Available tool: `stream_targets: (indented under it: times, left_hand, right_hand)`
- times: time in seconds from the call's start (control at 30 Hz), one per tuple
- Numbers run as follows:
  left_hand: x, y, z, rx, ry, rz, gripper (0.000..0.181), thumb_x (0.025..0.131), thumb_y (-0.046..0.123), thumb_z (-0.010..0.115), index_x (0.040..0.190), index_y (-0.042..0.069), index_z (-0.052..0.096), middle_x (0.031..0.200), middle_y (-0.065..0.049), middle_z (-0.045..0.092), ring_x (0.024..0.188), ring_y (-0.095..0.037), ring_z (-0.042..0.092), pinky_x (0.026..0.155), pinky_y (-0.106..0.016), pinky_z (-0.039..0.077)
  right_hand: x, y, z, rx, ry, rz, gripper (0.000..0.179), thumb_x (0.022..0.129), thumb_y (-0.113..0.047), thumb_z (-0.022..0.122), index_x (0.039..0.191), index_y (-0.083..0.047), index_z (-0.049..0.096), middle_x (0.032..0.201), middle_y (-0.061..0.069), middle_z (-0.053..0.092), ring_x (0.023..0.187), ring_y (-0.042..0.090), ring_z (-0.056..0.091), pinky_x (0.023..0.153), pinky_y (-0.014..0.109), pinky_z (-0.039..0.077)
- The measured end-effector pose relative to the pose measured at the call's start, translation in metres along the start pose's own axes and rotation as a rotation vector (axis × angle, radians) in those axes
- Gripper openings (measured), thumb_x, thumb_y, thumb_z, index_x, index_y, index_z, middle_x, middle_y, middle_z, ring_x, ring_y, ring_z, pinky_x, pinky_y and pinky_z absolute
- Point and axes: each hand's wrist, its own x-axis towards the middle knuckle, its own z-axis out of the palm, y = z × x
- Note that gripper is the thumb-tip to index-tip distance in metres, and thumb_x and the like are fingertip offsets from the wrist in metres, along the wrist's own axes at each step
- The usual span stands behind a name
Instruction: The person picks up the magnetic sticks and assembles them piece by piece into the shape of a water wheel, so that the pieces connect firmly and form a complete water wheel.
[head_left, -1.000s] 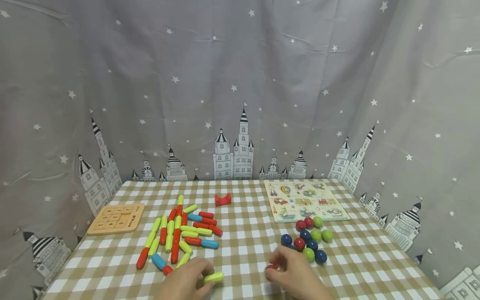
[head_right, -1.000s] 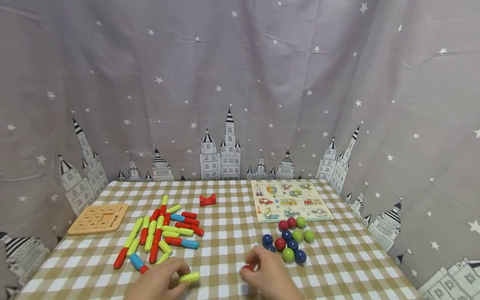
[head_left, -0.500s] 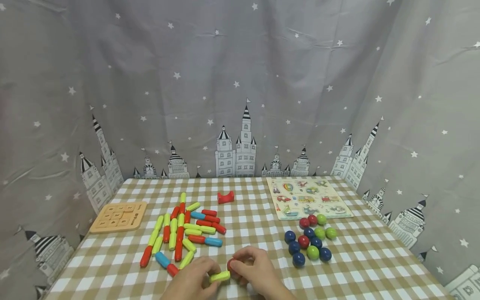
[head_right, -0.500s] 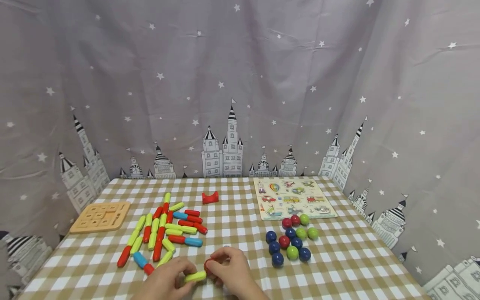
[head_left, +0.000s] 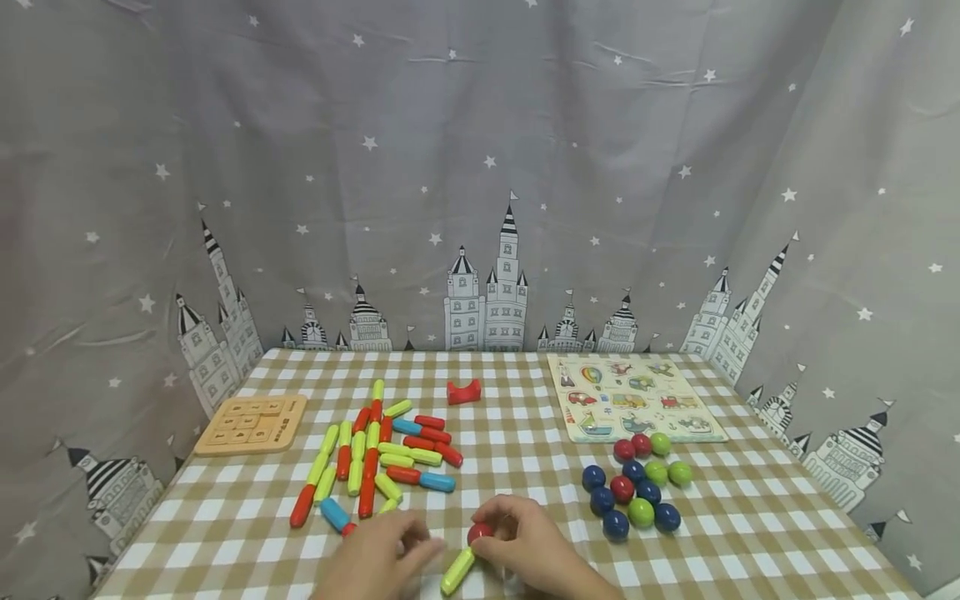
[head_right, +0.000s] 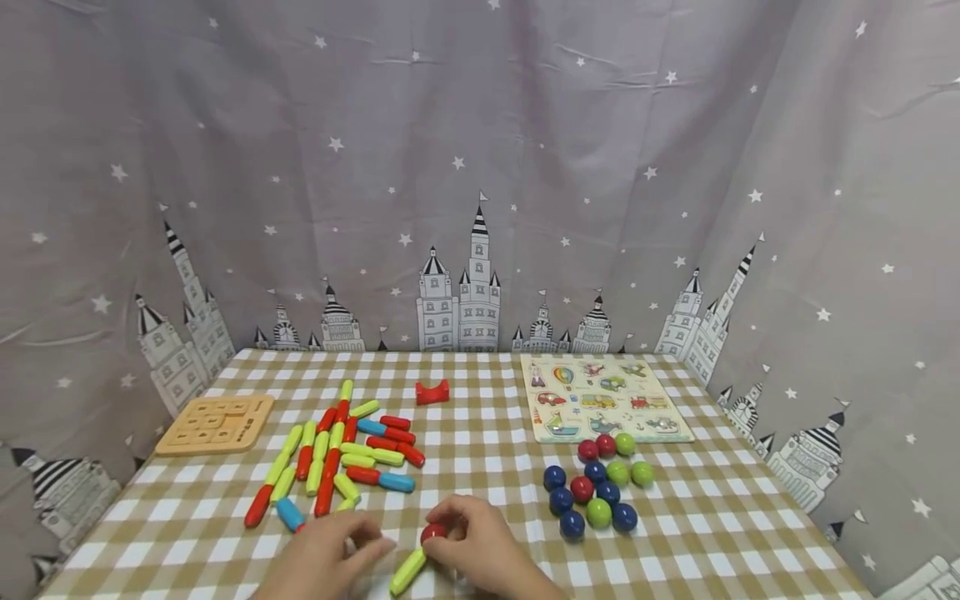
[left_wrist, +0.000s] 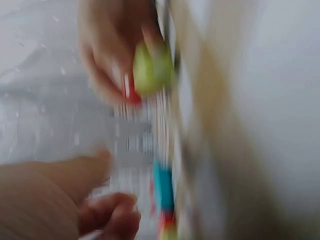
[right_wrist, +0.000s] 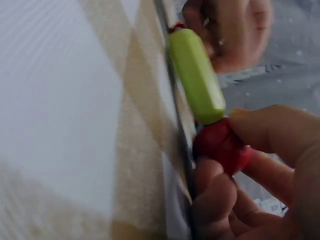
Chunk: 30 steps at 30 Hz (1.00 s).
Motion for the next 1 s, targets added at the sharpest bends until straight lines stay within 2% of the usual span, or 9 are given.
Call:
stream_targets:
  times: [0.1,0.2,0.3,0.5,0.6,0.7,0.8,0.87,1.0]
  left_hand:
    - [0.001,-0.002,-0.009,0.219,0.135,-0.187,0.032,0.089,0.047,0.078,0.100,0.019,0.068,0.083,0.002,0.057,0.066,-0.015,0.051,0.060,-0.034,0.046]
    - [0.005,-0.006,-0.015,0.337,0.133,-0.281,0.039,0.085,0.046,0.082,0.103,0.014,0.069,0.088,-0.002,0.059,0.068,-0.019,0.052,0.063,-0.040,0.050]
    - [0.008,-0.007,-0.018,0.339,0.103,-0.295,0.035,0.087,0.042,0.081,0.102,0.013,0.071,0.085,-0.001,0.061,0.069,-0.019,0.053,0.064,-0.041,0.051]
    - [0.005,-0.007,-0.018,0.340,0.145,-0.280,0.029,0.088,0.036,0.079,0.103,0.012,0.072,0.084,-0.001,0.061,0.067,-0.018,0.051,0.061,-0.039,0.049]
    - [0.004,-0.006,-0.016,0.339,0.186,-0.226,0.030,0.087,0.038,0.079,0.104,0.016,0.071,0.087,-0.001,0.059,0.063,-0.017,0.049,0.056,-0.035,0.045]
    - [0.002,-0.006,-0.013,0.288,0.190,-0.096,0.025,0.086,0.036,0.081,0.105,0.022,0.070,0.090,0.005,0.058,0.065,-0.010,0.048,0.057,-0.029,0.042]
    - [0.001,-0.007,-0.008,0.211,0.142,0.095,0.021,0.088,0.034,0.082,0.104,0.028,0.070,0.093,0.013,0.058,0.068,-0.001,0.046,0.060,-0.024,0.042]
    - [0.000,-0.008,-0.005,0.187,0.108,0.195,0.019,0.089,0.034,0.080,0.105,0.031,0.071,0.096,0.017,0.059,0.069,0.003,0.045,0.061,-0.021,0.042]
    - [0.001,-0.007,-0.002,0.154,0.060,0.285,0.018,0.091,0.037,0.078,0.107,0.032,0.070,0.098,0.019,0.059,0.066,0.006,0.045,0.059,-0.019,0.042]
  right_hand:
    - [-0.005,0.005,-0.002,-0.016,0.013,-0.011,0.023,0.088,-0.022,0.081,0.110,-0.019,0.075,0.089,-0.002,0.068,0.072,0.015,0.059,0.057,0.023,0.046]
    - [-0.006,0.006,-0.004,-0.001,0.044,-0.012,0.024,0.087,-0.022,0.082,0.110,-0.019,0.075,0.091,-0.002,0.069,0.074,0.016,0.059,0.058,0.022,0.046]
    - [-0.006,0.006,-0.004,0.016,0.051,-0.021,0.026,0.087,-0.020,0.082,0.111,-0.017,0.075,0.092,-0.001,0.069,0.075,0.016,0.060,0.057,0.022,0.047]
    - [-0.005,0.008,-0.003,0.018,0.030,-0.018,0.027,0.087,-0.021,0.082,0.113,-0.018,0.074,0.096,-0.002,0.069,0.077,0.016,0.062,0.060,0.023,0.048]
    - [-0.005,0.008,-0.004,0.009,0.033,-0.023,0.027,0.087,-0.021,0.081,0.113,-0.019,0.075,0.097,-0.002,0.069,0.079,0.017,0.062,0.062,0.023,0.048]
    - [-0.005,0.008,-0.004,0.007,0.028,-0.027,0.025,0.088,-0.021,0.081,0.113,-0.021,0.076,0.101,-0.002,0.069,0.083,0.017,0.062,0.065,0.024,0.049]
    - [-0.006,0.008,-0.006,0.021,0.006,-0.039,0.024,0.091,-0.020,0.079,0.115,-0.022,0.076,0.106,-0.003,0.071,0.088,0.017,0.065,0.069,0.024,0.051]
    - [-0.005,0.009,-0.006,0.041,-0.018,-0.061,0.024,0.092,-0.018,0.077,0.116,-0.020,0.076,0.110,-0.003,0.072,0.093,0.016,0.068,0.074,0.024,0.054]
    - [-0.004,0.010,-0.007,0.057,-0.054,-0.099,0.024,0.095,-0.017,0.074,0.119,-0.019,0.076,0.116,-0.004,0.073,0.101,0.012,0.070,0.082,0.021,0.055]
